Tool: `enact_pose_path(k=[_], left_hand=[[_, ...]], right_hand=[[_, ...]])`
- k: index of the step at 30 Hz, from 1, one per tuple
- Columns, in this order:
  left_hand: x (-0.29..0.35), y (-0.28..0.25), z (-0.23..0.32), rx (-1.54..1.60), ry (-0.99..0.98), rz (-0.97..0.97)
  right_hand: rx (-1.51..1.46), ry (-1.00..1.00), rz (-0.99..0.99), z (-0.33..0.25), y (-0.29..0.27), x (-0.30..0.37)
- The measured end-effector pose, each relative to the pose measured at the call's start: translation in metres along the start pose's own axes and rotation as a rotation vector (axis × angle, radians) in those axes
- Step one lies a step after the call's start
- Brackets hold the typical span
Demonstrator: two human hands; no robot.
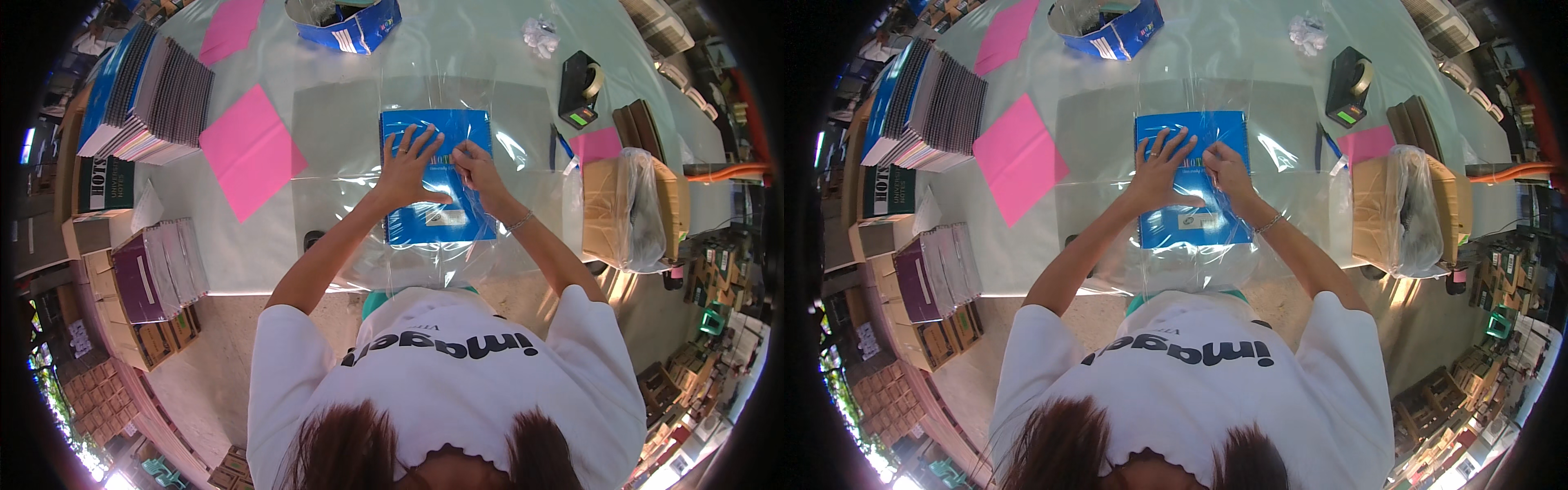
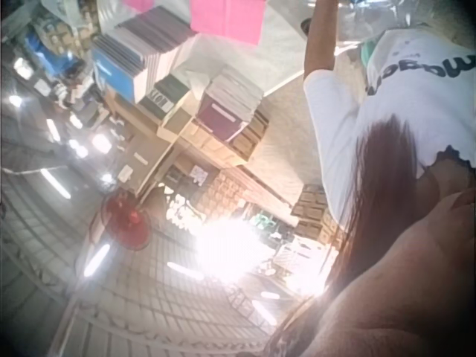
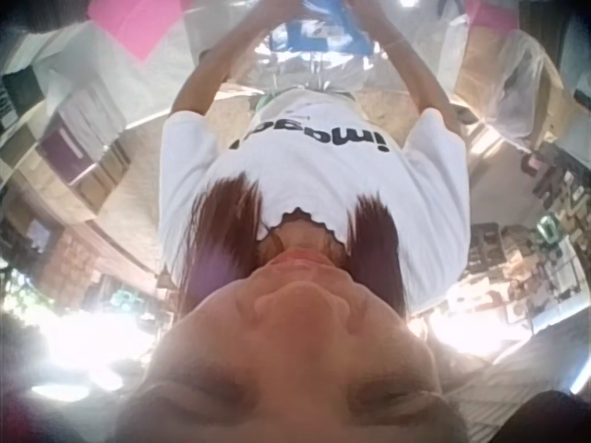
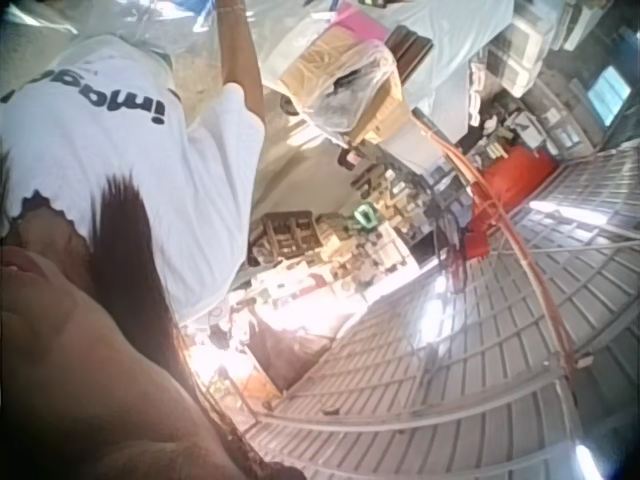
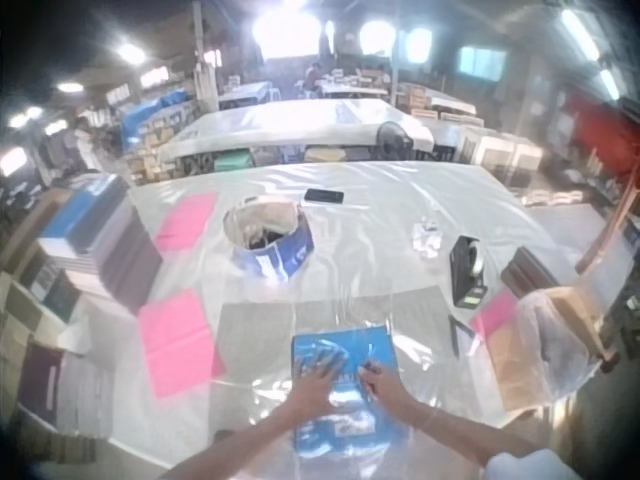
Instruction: The person places a notebook onto a plastic sheet, folds the edges of the sheet over the book, and secures it with adhesive tape from a dispenser.
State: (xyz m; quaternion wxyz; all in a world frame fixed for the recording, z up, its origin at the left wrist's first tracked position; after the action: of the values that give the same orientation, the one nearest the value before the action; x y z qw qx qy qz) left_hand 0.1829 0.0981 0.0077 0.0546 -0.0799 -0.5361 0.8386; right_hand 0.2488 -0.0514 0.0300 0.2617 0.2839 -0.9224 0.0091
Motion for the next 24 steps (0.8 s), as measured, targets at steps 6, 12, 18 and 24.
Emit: enact_pose_path(k=[6, 12, 18, 24], left_hand=[[-0.011, 0.003, 0.011, -0.019, -0.036, -0.026], [-0.012, 0.005, 0.01, 0.005, -0.017, 0.005], [-0.016, 0.005, 0.012, 0.018, -0.028, -0.039], [-0.014, 0.001, 0.013, 0.048, -0.027, -0.023]], right_hand=[[0.167, -0.05, 0.23, 0.009, 0.006, -0.004], [0.493, -0.108, 0.353, 0.004, 0.017, -0.001], [0.493, -0.101, 0.42, 0.018, 0.019, -0.011], [0.958, -0.243, -0.25, -0.01, -0.016, -0.039]])
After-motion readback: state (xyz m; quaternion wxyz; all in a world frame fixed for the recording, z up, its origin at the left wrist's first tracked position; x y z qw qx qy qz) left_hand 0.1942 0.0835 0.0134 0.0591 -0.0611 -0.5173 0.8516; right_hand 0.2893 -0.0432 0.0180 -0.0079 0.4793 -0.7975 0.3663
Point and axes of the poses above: each hand's wrist, its own x-axis away from the middle knuckle, its own y-axis out of the palm, z = x × y, the point moved 3 cm from there along -x, towards the middle knuckle, and after that the axes turned 3 degrees about y, right-handed, at the moved point
